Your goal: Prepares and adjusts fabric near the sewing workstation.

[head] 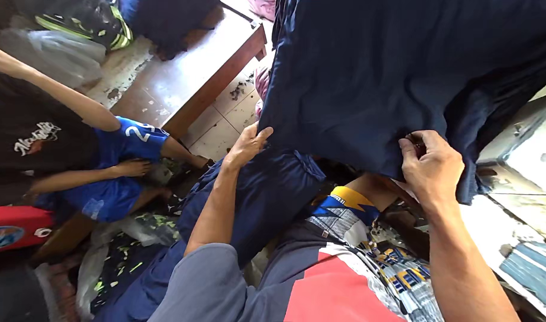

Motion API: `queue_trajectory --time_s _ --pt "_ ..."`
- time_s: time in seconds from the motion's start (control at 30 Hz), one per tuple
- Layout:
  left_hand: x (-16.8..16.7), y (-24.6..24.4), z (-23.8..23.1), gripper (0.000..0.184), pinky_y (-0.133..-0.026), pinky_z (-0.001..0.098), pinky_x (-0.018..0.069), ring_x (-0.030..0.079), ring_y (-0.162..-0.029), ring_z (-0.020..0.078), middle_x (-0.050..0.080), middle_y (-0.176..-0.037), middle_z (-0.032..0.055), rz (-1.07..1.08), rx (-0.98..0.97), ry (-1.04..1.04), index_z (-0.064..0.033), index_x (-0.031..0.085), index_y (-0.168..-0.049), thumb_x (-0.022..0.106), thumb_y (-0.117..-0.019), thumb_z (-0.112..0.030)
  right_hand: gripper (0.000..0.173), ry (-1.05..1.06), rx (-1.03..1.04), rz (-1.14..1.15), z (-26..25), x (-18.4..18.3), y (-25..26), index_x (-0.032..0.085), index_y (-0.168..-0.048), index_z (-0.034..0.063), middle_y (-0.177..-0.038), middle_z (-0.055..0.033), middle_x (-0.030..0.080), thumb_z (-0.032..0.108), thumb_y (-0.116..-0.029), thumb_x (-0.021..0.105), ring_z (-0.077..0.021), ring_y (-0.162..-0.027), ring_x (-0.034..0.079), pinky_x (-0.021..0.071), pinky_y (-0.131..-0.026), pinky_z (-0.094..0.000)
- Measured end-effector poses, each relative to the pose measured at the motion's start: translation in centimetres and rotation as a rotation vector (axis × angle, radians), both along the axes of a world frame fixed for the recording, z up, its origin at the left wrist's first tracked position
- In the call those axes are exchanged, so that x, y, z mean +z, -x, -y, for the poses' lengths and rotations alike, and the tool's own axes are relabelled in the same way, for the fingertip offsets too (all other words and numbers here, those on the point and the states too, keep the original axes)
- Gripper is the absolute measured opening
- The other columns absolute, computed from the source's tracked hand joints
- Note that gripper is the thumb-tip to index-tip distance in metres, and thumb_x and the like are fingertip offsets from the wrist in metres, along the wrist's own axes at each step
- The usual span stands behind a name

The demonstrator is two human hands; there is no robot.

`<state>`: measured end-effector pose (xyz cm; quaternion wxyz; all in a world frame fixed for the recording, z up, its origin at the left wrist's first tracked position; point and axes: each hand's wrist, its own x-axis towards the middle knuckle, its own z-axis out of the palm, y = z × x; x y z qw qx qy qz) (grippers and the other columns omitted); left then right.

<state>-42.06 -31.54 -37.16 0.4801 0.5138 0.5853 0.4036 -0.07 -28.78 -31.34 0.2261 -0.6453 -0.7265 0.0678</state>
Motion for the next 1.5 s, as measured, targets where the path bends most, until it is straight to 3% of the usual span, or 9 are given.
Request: queue_trajectory --time_s 0.1,0.2,0.33,0.43,0.53,0.7,1.03,1.3,1.5 --pt "-0.8 0.6 0.8 0.023 -0.050 0.0253 0.0420 0.047 -0.054 0.0075 0.059 -0.073 -0.0003 -0.019 -0.012 -0.018 -0.0087 0.065 -0.117 0.055 -0.1070 -0.027 0.035 0.065 -0.019 -0.042 -0.2 0.6 0.1 0.069 -0.119 0.0100 -0.101 -0.0179 0.071 0.040 -0.1035 0.058 -0.0383 -0.087 0.069 0.0504 -0.073 -0.0649" --pt "-0.8 1.3 1.6 0.026 -0.050 0.0268 0.0420 0.047 -0.054 0.0089 0.058 -0.072 0.0008 -0.101 -0.047 -0.031 -0.0080 0.066 -0.113 0.052 -0.1084 -0.029 0.033 0.063 -0.016 -0.109 -0.3 0.8 0.3 0.071 -0.117 0.0100 -0.099 -0.0168 0.072 0.038 -0.1032 0.060 -0.0359 -0.084 0.068 0.0516 -0.074 -0.0623" --pt "-0.8 1.3 3.3 0.029 -0.056 0.0278 0.0476 0.054 -0.061 0.0090 0.067 -0.083 0.0015 -0.220 0.015 -0.080 -0.0075 0.067 -0.111 0.046 -0.1105 -0.026 0.027 -0.046 0.069 -0.259 0.5 1.2 1.6 0.071 -0.114 0.0073 -0.102 -0.0115 0.073 0.031 -0.1027 0.064 -0.0189 -0.087 0.070 0.0578 -0.079 -0.0416" --pt "-1.7 0.7 4.8 0.027 -0.054 0.0265 0.0447 0.050 -0.058 0.0088 0.059 -0.074 -0.0001 -0.157 0.082 -0.152 -0.0067 0.068 -0.103 0.048 -0.1094 -0.023 0.024 -0.070 0.230 -0.423 1.5 1.6 3.7 0.070 -0.114 0.0051 -0.101 -0.0075 0.071 0.025 -0.1011 0.066 -0.0095 -0.084 0.068 0.0587 -0.076 -0.0287" --pt "-1.5 -0.4 6.2 0.027 -0.048 0.0231 0.0404 0.048 -0.053 0.0077 0.057 -0.068 -0.0007 -0.029 0.116 -0.125 -0.0069 0.068 -0.100 0.048 -0.1094 -0.022 0.025 0.053 0.382 -0.546 2.4 1.4 6.1 0.070 -0.116 0.0073 -0.101 -0.0030 0.071 0.028 -0.1028 0.063 -0.0076 -0.083 0.068 0.0601 -0.074 -0.0287" --pt "-0.5 -1.4 8.3 0.023 -0.047 0.0204 0.0403 0.046 -0.051 0.0068 0.056 -0.068 -0.0006 0.091 0.030 -0.102 -0.0107 0.065 -0.101 0.048 -0.1092 -0.023 0.036 0.323 0.521 -0.660 3.6 -1.1 9.4 0.073 -0.112 0.0122 -0.081 0.0014 0.064 0.031 -0.1099 0.043 -0.0100 -0.070 0.060 0.0538 -0.064 -0.0323" --pt "-0.3 -3.4 8.6 0.025 -0.051 0.0246 0.0483 0.054 -0.054 0.0108 0.062 -0.070 0.0043 0.185 -0.026 -0.129 -0.0037 0.068 -0.098 0.050 -0.1080 -0.017 0.034 0.641 0.589 -0.833 4.3 -4.1 13.7 0.073 -0.104 0.0091 -0.075 -0.0025 0.062 0.030 -0.1094 0.047 -0.0132 -0.063 0.056 0.0498 -0.058 -0.0307" --pt "0.0 -4.4 9.5 0.027 -0.048 0.0223 0.0459 0.053 -0.050 0.0082 0.065 -0.069 0.0050 0.240 -0.019 -0.102 -0.0021 0.071 -0.095 0.052 -0.1069 -0.018 0.034 0.679 0.638 -0.827 4.0 -3.9 15.1 0.072 -0.099 0.0086 -0.067 -0.0020 0.056 0.031 -0.1093 0.048 -0.0136 -0.058 0.052 0.0454 -0.054 -0.0305" --pt "-0.5 -5.4 9.7 0.027 -0.048 0.0203 0.0461 0.053 -0.050 0.0060 0.066 -0.070 0.0041 0.332 -0.058 -0.081 -0.0019 0.071 -0.095 0.051 -0.1071 -0.017 0.035 0.698 0.652 -0.834 4.2 -4.2 15.2 0.072 -0.095 0.0075 -0.072 -0.0028 0.062 0.030 -0.1094 0.049 -0.0132 -0.061 0.056 0.0489 -0.057 -0.0303"
